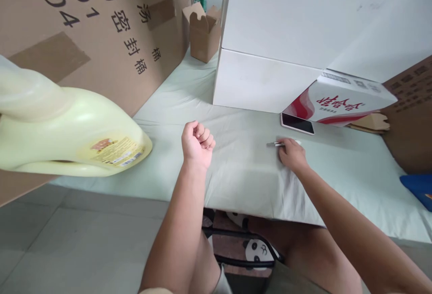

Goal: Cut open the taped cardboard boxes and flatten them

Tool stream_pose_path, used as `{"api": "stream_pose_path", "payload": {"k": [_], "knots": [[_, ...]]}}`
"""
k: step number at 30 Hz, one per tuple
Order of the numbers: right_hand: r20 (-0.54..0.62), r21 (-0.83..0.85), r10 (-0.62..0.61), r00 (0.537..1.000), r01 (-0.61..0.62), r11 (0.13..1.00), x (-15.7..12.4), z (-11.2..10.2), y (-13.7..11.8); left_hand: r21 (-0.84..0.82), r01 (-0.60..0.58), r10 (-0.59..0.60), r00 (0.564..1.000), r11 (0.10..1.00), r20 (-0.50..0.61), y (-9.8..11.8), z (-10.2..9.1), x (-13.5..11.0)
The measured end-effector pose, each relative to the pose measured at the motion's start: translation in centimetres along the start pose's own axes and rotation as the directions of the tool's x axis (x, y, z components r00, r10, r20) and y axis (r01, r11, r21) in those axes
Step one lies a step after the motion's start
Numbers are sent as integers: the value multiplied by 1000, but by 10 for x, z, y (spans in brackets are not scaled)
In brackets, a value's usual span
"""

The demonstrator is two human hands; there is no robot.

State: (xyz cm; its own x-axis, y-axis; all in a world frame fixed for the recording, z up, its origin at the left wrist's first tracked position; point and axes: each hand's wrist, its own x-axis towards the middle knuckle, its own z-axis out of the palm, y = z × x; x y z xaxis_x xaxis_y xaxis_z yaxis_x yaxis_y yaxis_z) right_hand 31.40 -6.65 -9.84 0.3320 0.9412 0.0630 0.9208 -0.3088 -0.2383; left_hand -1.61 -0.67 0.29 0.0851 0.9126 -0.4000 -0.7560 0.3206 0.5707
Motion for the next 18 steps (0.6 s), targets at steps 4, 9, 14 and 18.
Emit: {"api": "stream_pose_path", "payload": {"k": [4,9,14,18], "knots": [[62,32,-44,997,42,999,0,-4,-23,-46,8,-10,999,999,-33,6,-3,1],[148,181,-130,980,103,978,1,-11,-75,-90,22,-26,999,996,-42,11,-9,-2],[241,422,-210,947,93,902,17,-8,-143,-116,7,-12,999,993,-38,21,-19,-4],[341,498,-279,898,79,863,36,-11,-204,-141,-7,-2,998,990,-66,30,-25,-2]]}}
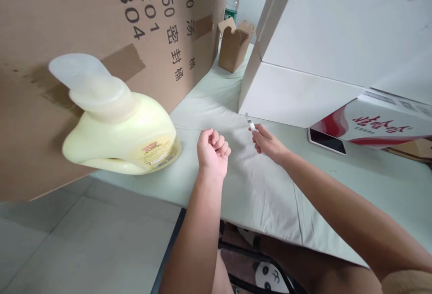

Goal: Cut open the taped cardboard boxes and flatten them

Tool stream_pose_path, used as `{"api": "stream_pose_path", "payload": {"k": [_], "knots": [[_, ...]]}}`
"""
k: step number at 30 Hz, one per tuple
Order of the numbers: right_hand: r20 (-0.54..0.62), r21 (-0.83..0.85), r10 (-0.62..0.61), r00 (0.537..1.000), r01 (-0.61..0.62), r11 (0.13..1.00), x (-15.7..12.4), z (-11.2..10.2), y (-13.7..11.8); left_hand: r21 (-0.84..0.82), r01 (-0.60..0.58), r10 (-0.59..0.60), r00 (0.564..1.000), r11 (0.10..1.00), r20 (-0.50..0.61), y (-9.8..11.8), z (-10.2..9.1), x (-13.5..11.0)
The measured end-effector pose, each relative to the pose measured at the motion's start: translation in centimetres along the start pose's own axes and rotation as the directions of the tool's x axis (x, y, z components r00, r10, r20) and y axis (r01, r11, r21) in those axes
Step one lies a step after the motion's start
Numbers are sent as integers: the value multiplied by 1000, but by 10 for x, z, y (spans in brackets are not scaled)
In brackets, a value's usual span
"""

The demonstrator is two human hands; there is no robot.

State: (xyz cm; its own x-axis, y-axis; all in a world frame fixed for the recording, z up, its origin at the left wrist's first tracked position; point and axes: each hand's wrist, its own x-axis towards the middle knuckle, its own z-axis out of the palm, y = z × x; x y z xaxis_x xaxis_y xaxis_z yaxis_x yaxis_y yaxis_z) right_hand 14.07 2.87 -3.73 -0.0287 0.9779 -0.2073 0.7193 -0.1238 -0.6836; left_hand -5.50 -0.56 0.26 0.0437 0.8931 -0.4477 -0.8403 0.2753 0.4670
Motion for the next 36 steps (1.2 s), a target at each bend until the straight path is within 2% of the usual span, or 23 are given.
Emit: {"api": "stream_pose_path", "payload": {"k": [4,8,11,14,21,26,30,33,36], "knots": [[105,-60,-21,994,27,998,29,8,-51,-8,14,-14,1000,1000,-4,7,-3,5],[85,-230,-99,991,116,966,71,18,-82,-30,24,-25,999,999,-39,15,-10,8],[64,-343,-124,990,139,929,108,31,-84,-50,15,-18,998,999,-62,18,-13,6],[53,-425,-120,991,132,896,139,46,-76,-54,22,-26,997,998,-66,16,-14,6],[9,-478,-149,989,135,868,173,71,-62,-50,62,-66,993,997,-102,22,-21,9],[-42,-449,-151,988,117,886,209,62,-79,-104,93,-107,986,990,-131,24,-20,16],[-178,-407,-100,979,19,913,258,46,-111,-107,158,-172,976,982,-131,10,-7,27],[-313,-358,-46,949,-73,931,298,31,-139,-48,182,-186,978,982,-90,2,-3,34],[-426,-325,-37,904,-114,939,329,9,-156,-24,264,-265,963,964,-49,6,-13,34]]}}
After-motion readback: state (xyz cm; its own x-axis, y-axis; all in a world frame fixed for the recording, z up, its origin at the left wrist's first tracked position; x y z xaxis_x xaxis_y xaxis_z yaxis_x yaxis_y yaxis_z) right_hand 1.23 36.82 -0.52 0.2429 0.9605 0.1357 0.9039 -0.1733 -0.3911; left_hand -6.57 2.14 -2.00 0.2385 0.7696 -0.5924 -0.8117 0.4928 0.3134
